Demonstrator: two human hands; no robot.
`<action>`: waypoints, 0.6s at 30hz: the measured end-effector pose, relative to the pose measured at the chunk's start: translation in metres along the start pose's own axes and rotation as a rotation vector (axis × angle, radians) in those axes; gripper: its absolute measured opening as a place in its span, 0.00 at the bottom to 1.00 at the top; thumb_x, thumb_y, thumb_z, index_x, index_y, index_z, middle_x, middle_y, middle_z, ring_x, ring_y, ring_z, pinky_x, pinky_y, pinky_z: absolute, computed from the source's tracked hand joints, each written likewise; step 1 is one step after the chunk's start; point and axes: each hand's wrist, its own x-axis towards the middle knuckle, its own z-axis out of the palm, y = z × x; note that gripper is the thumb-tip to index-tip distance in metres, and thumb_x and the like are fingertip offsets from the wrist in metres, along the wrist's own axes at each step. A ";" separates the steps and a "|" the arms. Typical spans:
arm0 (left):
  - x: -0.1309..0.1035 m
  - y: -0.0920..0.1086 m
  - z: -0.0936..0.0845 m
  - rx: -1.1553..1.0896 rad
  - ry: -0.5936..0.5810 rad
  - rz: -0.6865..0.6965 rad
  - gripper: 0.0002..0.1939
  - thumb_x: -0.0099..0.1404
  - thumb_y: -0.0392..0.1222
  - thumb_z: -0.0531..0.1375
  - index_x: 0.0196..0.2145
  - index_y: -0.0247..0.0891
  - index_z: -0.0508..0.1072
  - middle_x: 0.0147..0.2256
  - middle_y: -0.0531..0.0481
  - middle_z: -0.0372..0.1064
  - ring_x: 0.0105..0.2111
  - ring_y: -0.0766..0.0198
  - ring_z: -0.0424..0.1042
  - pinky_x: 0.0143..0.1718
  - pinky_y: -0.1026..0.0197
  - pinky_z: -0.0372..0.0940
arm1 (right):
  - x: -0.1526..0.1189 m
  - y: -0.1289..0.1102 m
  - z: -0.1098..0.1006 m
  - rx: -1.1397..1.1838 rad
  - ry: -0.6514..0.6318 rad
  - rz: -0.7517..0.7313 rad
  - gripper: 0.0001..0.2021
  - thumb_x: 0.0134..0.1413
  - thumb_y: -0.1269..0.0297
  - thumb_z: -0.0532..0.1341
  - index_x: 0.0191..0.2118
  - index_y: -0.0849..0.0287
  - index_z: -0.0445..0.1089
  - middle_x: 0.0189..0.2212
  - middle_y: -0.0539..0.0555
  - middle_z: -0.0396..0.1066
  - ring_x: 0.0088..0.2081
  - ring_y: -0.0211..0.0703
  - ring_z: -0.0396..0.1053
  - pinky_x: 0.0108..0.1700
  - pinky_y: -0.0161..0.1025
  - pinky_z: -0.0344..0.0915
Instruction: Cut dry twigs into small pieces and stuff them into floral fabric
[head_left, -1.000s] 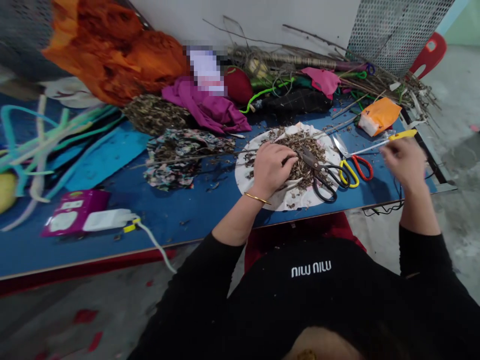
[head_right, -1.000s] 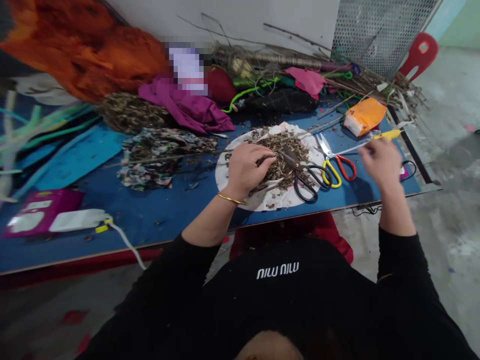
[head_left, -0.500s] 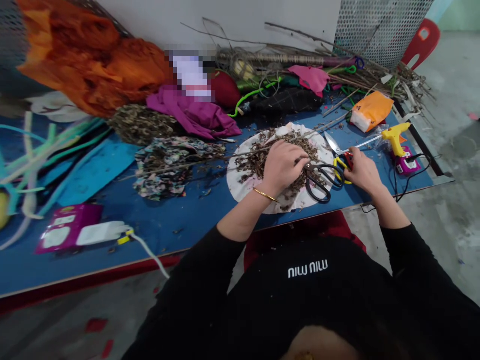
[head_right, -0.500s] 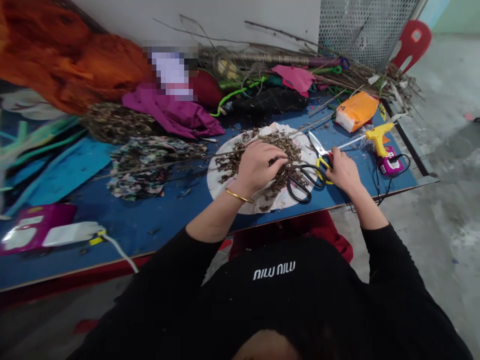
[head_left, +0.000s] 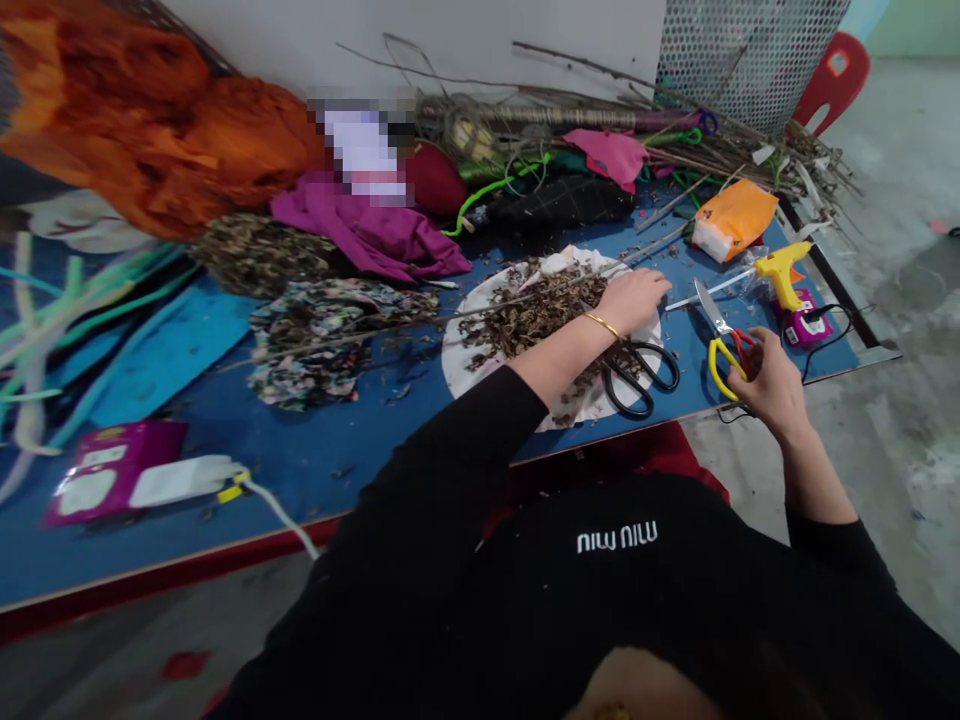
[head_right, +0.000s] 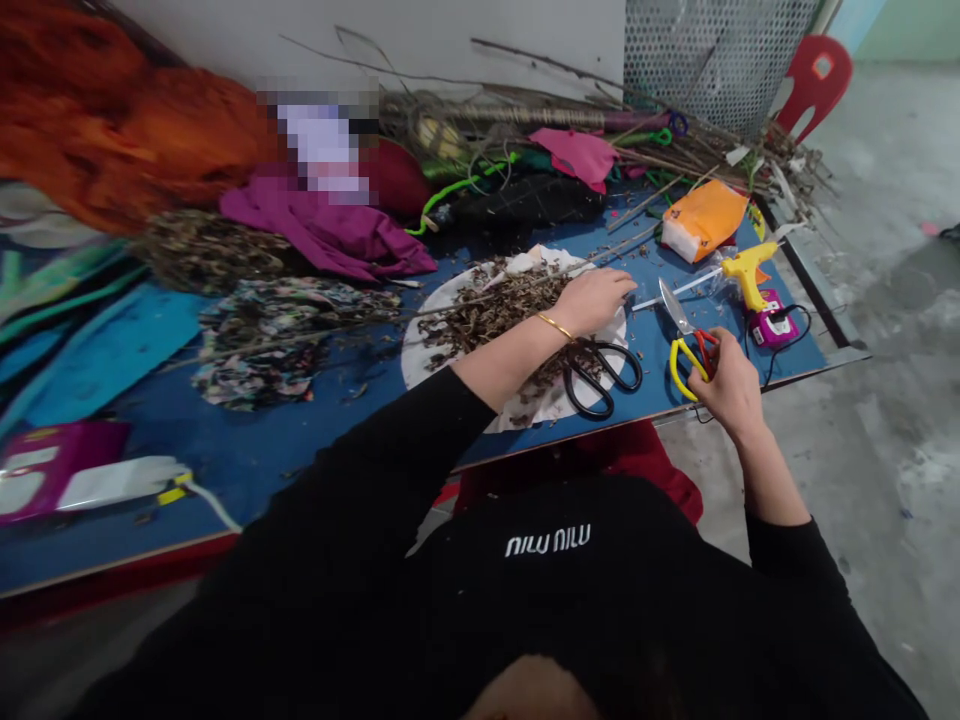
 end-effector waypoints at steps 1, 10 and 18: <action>0.007 0.003 0.001 0.013 -0.036 -0.024 0.16 0.73 0.37 0.56 0.53 0.37 0.79 0.55 0.40 0.76 0.55 0.51 0.72 0.55 0.53 0.66 | -0.005 0.001 -0.003 -0.007 0.001 0.004 0.34 0.48 0.58 0.63 0.62 0.57 0.61 0.45 0.59 0.76 0.42 0.53 0.75 0.45 0.49 0.72; 0.010 0.003 -0.001 0.058 -0.125 -0.065 0.13 0.70 0.36 0.57 0.45 0.35 0.80 0.49 0.37 0.75 0.54 0.48 0.71 0.53 0.52 0.66 | -0.044 0.016 -0.015 0.135 0.074 0.113 0.32 0.48 0.54 0.64 0.60 0.54 0.62 0.40 0.55 0.75 0.38 0.49 0.74 0.42 0.47 0.72; -0.006 -0.017 -0.013 0.200 -0.191 -0.009 0.16 0.71 0.33 0.54 0.47 0.36 0.80 0.46 0.38 0.77 0.49 0.51 0.76 0.46 0.55 0.68 | 0.039 -0.023 0.006 0.233 0.230 0.134 0.28 0.49 0.54 0.64 0.56 0.53 0.61 0.38 0.53 0.75 0.36 0.48 0.73 0.44 0.49 0.72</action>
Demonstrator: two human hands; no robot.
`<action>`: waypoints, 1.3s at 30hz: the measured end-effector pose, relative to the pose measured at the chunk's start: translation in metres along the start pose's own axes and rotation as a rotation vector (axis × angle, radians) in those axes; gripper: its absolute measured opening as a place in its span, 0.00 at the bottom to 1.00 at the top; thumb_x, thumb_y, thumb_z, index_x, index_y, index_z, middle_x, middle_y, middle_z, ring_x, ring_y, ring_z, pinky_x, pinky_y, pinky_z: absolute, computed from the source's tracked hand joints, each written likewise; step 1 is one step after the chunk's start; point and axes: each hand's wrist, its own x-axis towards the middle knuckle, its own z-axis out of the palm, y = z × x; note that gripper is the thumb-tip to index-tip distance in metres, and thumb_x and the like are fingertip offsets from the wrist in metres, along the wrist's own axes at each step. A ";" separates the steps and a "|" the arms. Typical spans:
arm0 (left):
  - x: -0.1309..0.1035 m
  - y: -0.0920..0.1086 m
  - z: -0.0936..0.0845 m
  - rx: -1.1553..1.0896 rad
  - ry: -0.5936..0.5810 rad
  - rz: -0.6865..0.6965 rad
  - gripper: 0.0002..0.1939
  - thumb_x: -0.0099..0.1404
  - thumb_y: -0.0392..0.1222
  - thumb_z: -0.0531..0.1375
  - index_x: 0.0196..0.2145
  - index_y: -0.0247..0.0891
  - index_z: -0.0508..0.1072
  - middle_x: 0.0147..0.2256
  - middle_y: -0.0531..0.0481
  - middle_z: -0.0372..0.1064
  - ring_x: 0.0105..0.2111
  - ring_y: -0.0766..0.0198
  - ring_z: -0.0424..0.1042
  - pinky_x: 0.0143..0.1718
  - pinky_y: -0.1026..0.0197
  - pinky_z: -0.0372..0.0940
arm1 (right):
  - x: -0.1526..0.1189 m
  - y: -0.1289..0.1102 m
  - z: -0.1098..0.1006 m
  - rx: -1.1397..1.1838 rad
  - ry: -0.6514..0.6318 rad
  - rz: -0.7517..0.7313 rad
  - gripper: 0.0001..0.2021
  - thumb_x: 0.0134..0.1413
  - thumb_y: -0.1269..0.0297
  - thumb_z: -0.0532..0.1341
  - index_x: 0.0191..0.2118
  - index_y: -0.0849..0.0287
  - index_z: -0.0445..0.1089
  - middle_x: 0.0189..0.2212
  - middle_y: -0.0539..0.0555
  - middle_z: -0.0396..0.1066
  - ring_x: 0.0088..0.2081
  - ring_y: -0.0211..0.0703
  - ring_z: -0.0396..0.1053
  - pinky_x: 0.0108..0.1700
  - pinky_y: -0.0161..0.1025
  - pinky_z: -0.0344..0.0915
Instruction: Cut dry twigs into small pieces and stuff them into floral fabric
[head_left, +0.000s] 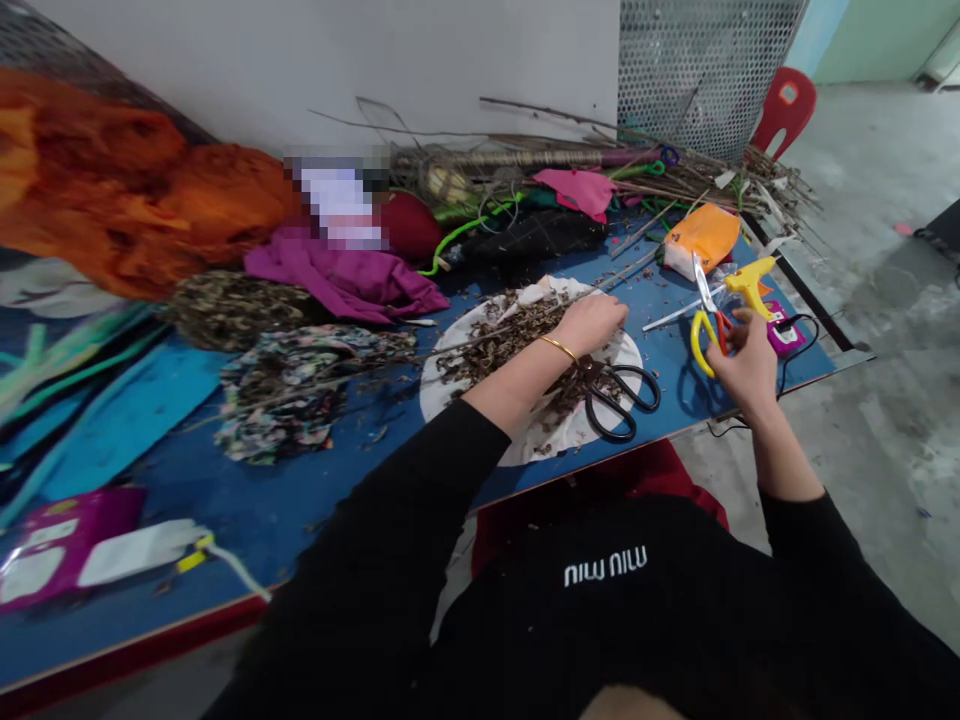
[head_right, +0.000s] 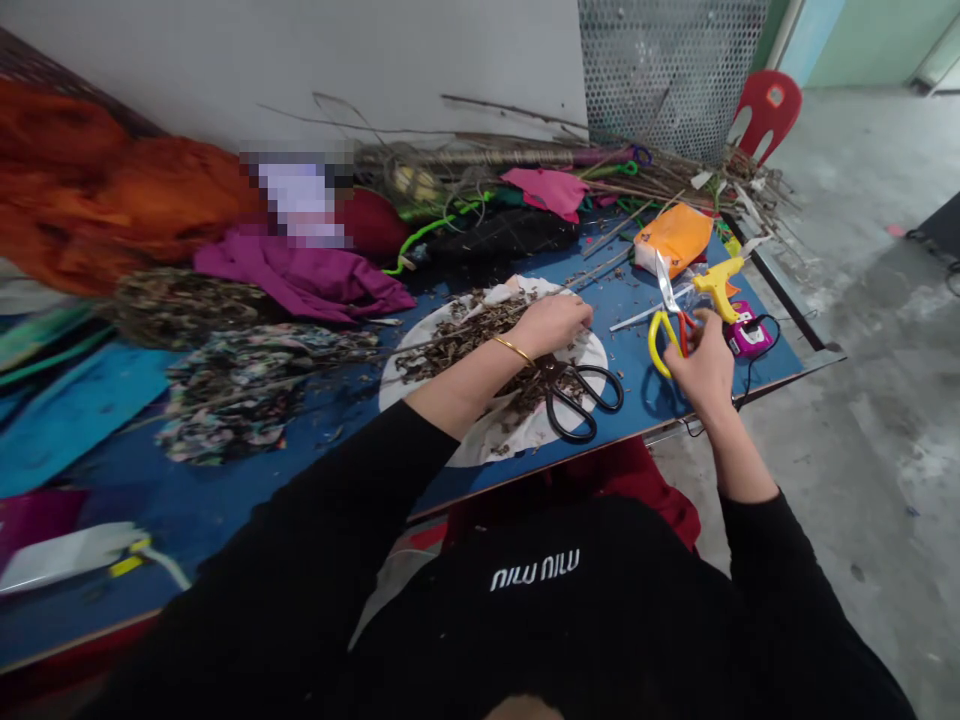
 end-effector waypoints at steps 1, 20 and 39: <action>-0.002 0.000 -0.002 0.022 0.009 0.002 0.16 0.71 0.33 0.53 0.48 0.36 0.80 0.46 0.37 0.77 0.49 0.50 0.76 0.46 0.55 0.68 | 0.018 -0.009 0.009 -0.033 0.013 0.003 0.27 0.51 0.55 0.64 0.56 0.53 0.61 0.39 0.55 0.75 0.37 0.50 0.74 0.45 0.51 0.72; -0.131 -0.027 0.000 -0.152 0.160 -0.151 0.17 0.72 0.40 0.52 0.43 0.40 0.82 0.44 0.43 0.81 0.44 0.51 0.79 0.44 0.53 0.72 | 0.076 -0.071 0.068 -0.343 -0.036 -0.184 0.16 0.66 0.66 0.54 0.56 0.64 0.68 0.55 0.70 0.71 0.54 0.58 0.72 0.53 0.48 0.68; -0.145 -0.086 -0.003 -0.074 0.199 -0.578 0.14 0.68 0.40 0.59 0.46 0.40 0.83 0.46 0.39 0.81 0.48 0.47 0.79 0.46 0.51 0.69 | 0.130 -0.105 0.130 -0.601 -0.322 -0.531 0.20 0.67 0.72 0.49 0.49 0.61 0.78 0.50 0.67 0.74 0.50 0.57 0.71 0.45 0.45 0.63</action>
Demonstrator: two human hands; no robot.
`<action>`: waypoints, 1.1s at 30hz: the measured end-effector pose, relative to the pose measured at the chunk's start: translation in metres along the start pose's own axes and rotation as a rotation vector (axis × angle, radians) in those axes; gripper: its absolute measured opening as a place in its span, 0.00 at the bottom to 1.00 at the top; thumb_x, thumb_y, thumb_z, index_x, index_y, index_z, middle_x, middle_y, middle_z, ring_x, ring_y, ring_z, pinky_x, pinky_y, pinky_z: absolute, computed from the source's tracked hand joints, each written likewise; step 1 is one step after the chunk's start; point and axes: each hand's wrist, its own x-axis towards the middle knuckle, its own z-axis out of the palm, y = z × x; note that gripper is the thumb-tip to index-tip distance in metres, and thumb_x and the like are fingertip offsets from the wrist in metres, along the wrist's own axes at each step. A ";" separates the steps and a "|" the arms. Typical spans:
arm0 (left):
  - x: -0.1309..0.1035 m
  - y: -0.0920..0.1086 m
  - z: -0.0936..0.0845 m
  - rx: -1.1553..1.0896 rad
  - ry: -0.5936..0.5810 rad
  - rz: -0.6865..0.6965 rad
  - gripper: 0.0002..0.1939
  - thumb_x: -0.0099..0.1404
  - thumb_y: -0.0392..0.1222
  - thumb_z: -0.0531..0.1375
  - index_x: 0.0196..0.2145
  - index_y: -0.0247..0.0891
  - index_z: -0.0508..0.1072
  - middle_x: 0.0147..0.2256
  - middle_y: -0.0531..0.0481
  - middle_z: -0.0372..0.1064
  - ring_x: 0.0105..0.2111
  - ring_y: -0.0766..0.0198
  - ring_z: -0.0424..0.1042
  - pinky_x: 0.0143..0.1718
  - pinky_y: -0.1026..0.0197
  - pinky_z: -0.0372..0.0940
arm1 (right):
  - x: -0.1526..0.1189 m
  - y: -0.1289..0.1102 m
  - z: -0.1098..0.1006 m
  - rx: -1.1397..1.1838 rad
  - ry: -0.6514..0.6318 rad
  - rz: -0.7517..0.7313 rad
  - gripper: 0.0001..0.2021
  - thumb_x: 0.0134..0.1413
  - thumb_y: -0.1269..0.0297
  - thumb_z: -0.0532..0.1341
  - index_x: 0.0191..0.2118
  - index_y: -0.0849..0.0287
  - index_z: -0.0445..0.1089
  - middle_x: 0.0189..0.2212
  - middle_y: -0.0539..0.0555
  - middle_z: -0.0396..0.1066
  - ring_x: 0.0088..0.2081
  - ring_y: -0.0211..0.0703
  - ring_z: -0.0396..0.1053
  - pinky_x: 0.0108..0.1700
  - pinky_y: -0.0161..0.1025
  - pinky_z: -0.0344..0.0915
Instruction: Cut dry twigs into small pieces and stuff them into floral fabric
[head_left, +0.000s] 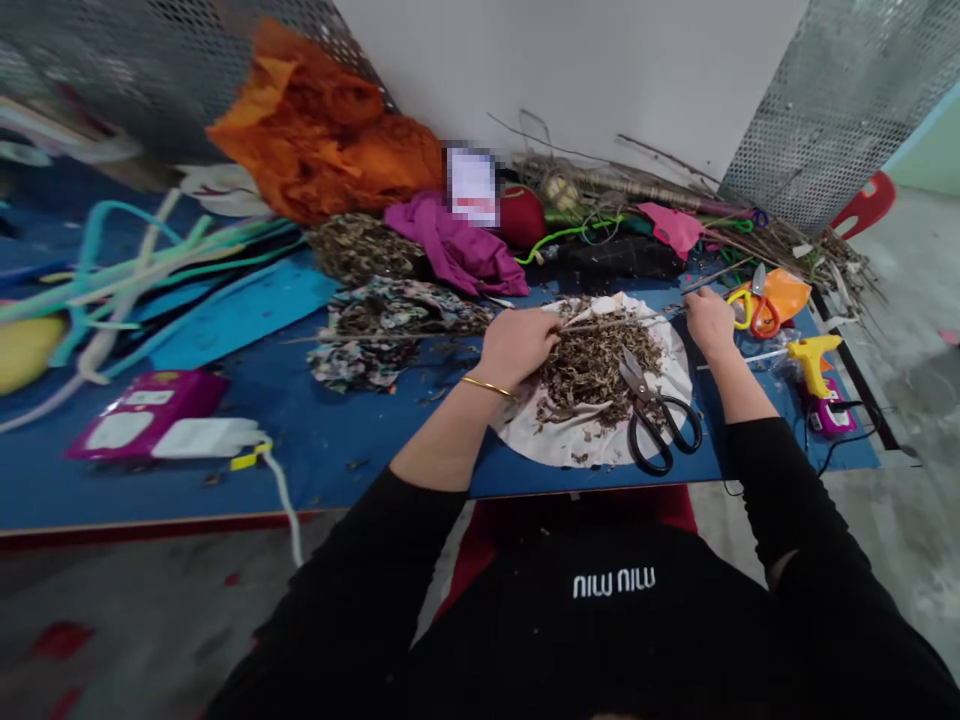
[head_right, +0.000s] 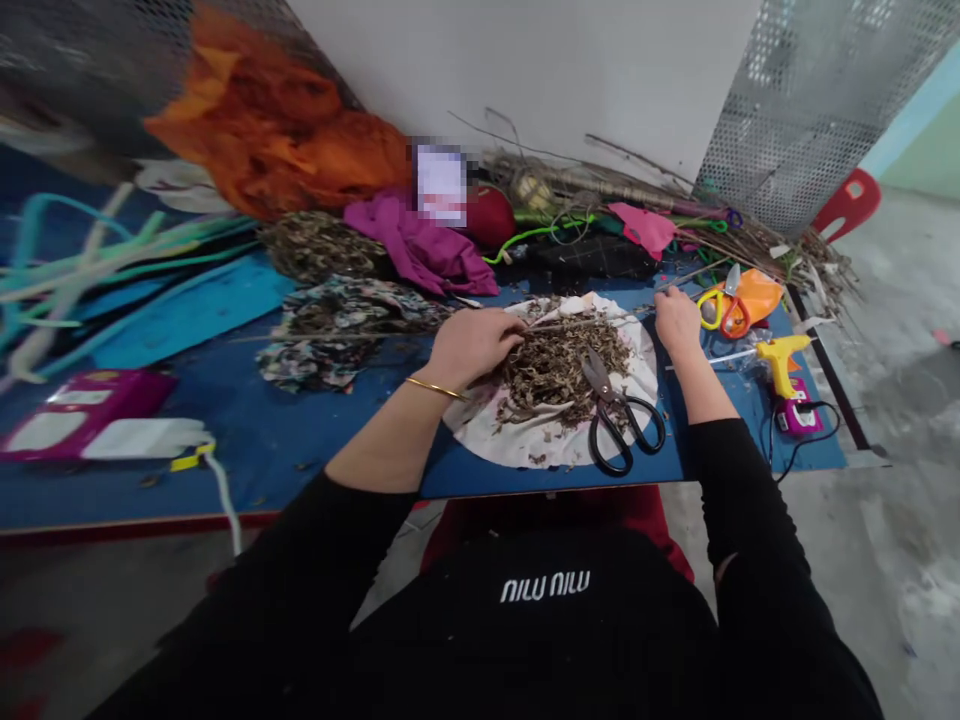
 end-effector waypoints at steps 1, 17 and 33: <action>0.001 -0.003 0.000 -0.003 0.015 -0.009 0.15 0.69 0.41 0.58 0.46 0.41 0.83 0.46 0.40 0.81 0.47 0.47 0.79 0.45 0.52 0.69 | 0.002 0.002 0.002 0.026 0.031 0.009 0.20 0.67 0.71 0.49 0.50 0.60 0.78 0.51 0.67 0.74 0.50 0.57 0.71 0.45 0.45 0.63; 0.021 -0.021 0.004 -0.196 0.305 -0.057 0.18 0.75 0.47 0.52 0.47 0.45 0.82 0.46 0.39 0.79 0.49 0.46 0.75 0.50 0.45 0.66 | -0.024 -0.022 0.028 0.127 -0.007 0.267 0.29 0.68 0.59 0.51 0.66 0.77 0.59 0.62 0.81 0.64 0.64 0.68 0.62 0.64 0.60 0.59; 0.020 -0.024 0.007 -0.262 0.379 -0.042 0.16 0.74 0.46 0.53 0.44 0.44 0.81 0.44 0.39 0.79 0.47 0.47 0.75 0.51 0.45 0.66 | -0.025 -0.031 0.026 0.224 0.001 0.031 0.19 0.70 0.63 0.49 0.57 0.62 0.70 0.57 0.68 0.72 0.58 0.54 0.68 0.62 0.49 0.63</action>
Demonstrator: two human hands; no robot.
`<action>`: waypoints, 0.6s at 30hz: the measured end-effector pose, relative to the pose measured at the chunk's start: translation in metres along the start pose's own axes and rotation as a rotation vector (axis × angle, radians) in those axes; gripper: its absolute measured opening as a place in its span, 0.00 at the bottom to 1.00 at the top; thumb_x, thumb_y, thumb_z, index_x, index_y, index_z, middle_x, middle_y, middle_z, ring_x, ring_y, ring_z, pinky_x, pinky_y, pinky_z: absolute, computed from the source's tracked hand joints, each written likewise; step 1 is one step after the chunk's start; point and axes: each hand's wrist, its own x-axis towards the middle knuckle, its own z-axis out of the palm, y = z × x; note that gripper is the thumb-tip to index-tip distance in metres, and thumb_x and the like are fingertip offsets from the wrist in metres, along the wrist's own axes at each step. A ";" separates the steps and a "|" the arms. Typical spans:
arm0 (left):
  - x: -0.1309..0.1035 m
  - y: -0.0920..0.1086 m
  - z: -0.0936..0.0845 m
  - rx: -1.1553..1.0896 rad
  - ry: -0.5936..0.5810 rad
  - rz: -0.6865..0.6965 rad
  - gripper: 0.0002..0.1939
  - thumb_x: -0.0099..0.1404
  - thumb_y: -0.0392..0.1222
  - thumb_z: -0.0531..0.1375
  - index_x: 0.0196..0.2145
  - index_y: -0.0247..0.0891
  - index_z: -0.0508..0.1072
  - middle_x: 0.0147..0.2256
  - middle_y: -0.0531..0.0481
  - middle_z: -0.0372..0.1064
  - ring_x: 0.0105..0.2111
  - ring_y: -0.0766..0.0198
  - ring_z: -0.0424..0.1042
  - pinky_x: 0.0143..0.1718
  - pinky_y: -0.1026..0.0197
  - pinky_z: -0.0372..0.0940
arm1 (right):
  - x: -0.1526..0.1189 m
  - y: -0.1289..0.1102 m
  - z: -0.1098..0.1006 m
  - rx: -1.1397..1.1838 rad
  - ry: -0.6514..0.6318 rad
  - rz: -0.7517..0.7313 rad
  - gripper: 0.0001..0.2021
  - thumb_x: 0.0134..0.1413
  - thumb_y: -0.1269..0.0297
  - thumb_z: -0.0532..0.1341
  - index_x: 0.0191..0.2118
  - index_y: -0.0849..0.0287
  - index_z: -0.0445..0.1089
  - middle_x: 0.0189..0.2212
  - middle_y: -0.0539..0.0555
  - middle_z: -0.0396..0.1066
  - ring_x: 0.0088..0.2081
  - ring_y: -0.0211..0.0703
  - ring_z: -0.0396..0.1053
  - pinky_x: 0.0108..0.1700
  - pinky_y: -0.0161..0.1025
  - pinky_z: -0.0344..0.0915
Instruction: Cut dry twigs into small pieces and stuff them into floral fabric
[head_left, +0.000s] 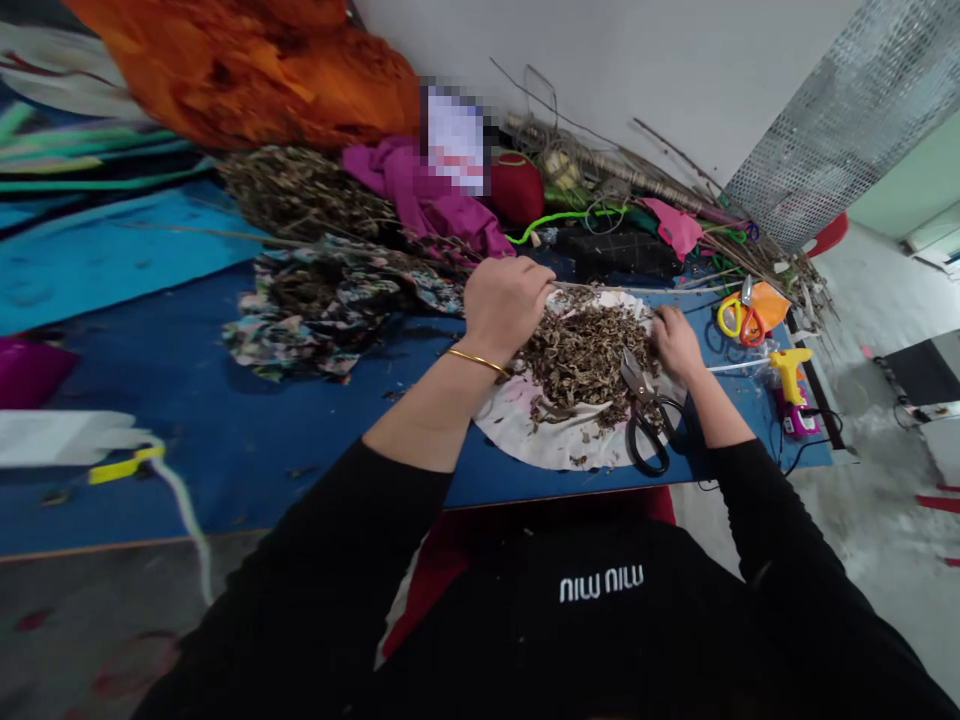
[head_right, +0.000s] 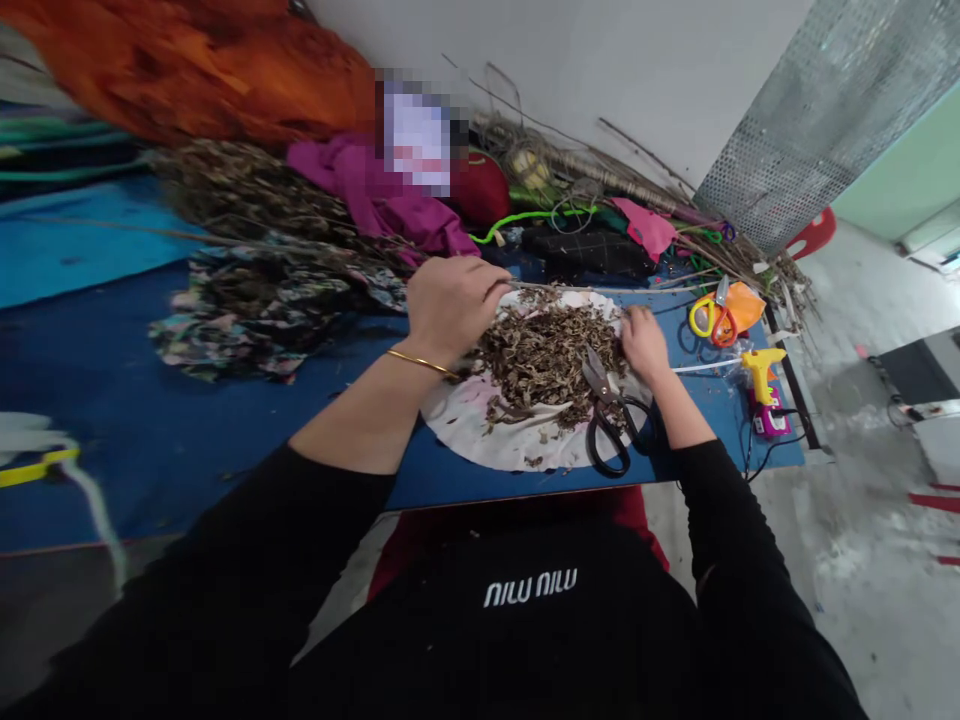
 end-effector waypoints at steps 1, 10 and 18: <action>0.000 -0.001 0.001 -0.010 0.011 0.001 0.16 0.73 0.46 0.53 0.44 0.44 0.81 0.44 0.40 0.79 0.47 0.46 0.75 0.51 0.45 0.65 | -0.004 -0.002 -0.002 0.005 -0.005 -0.059 0.20 0.70 0.63 0.48 0.59 0.59 0.70 0.58 0.65 0.73 0.58 0.51 0.68 0.62 0.46 0.63; 0.001 0.001 -0.002 -0.049 0.008 -0.048 0.15 0.73 0.46 0.54 0.43 0.45 0.80 0.44 0.39 0.78 0.49 0.46 0.74 0.52 0.44 0.64 | 0.019 0.021 -0.026 -0.198 -0.038 0.094 0.24 0.66 0.70 0.50 0.63 0.68 0.69 0.57 0.71 0.72 0.55 0.59 0.71 0.55 0.48 0.65; 0.003 -0.003 0.007 -0.022 0.121 0.014 0.13 0.71 0.43 0.56 0.40 0.41 0.82 0.39 0.39 0.79 0.43 0.47 0.75 0.46 0.46 0.66 | 0.043 -0.001 0.001 -0.109 0.021 -0.074 0.19 0.62 0.71 0.54 0.52 0.60 0.79 0.51 0.66 0.76 0.51 0.55 0.70 0.54 0.45 0.65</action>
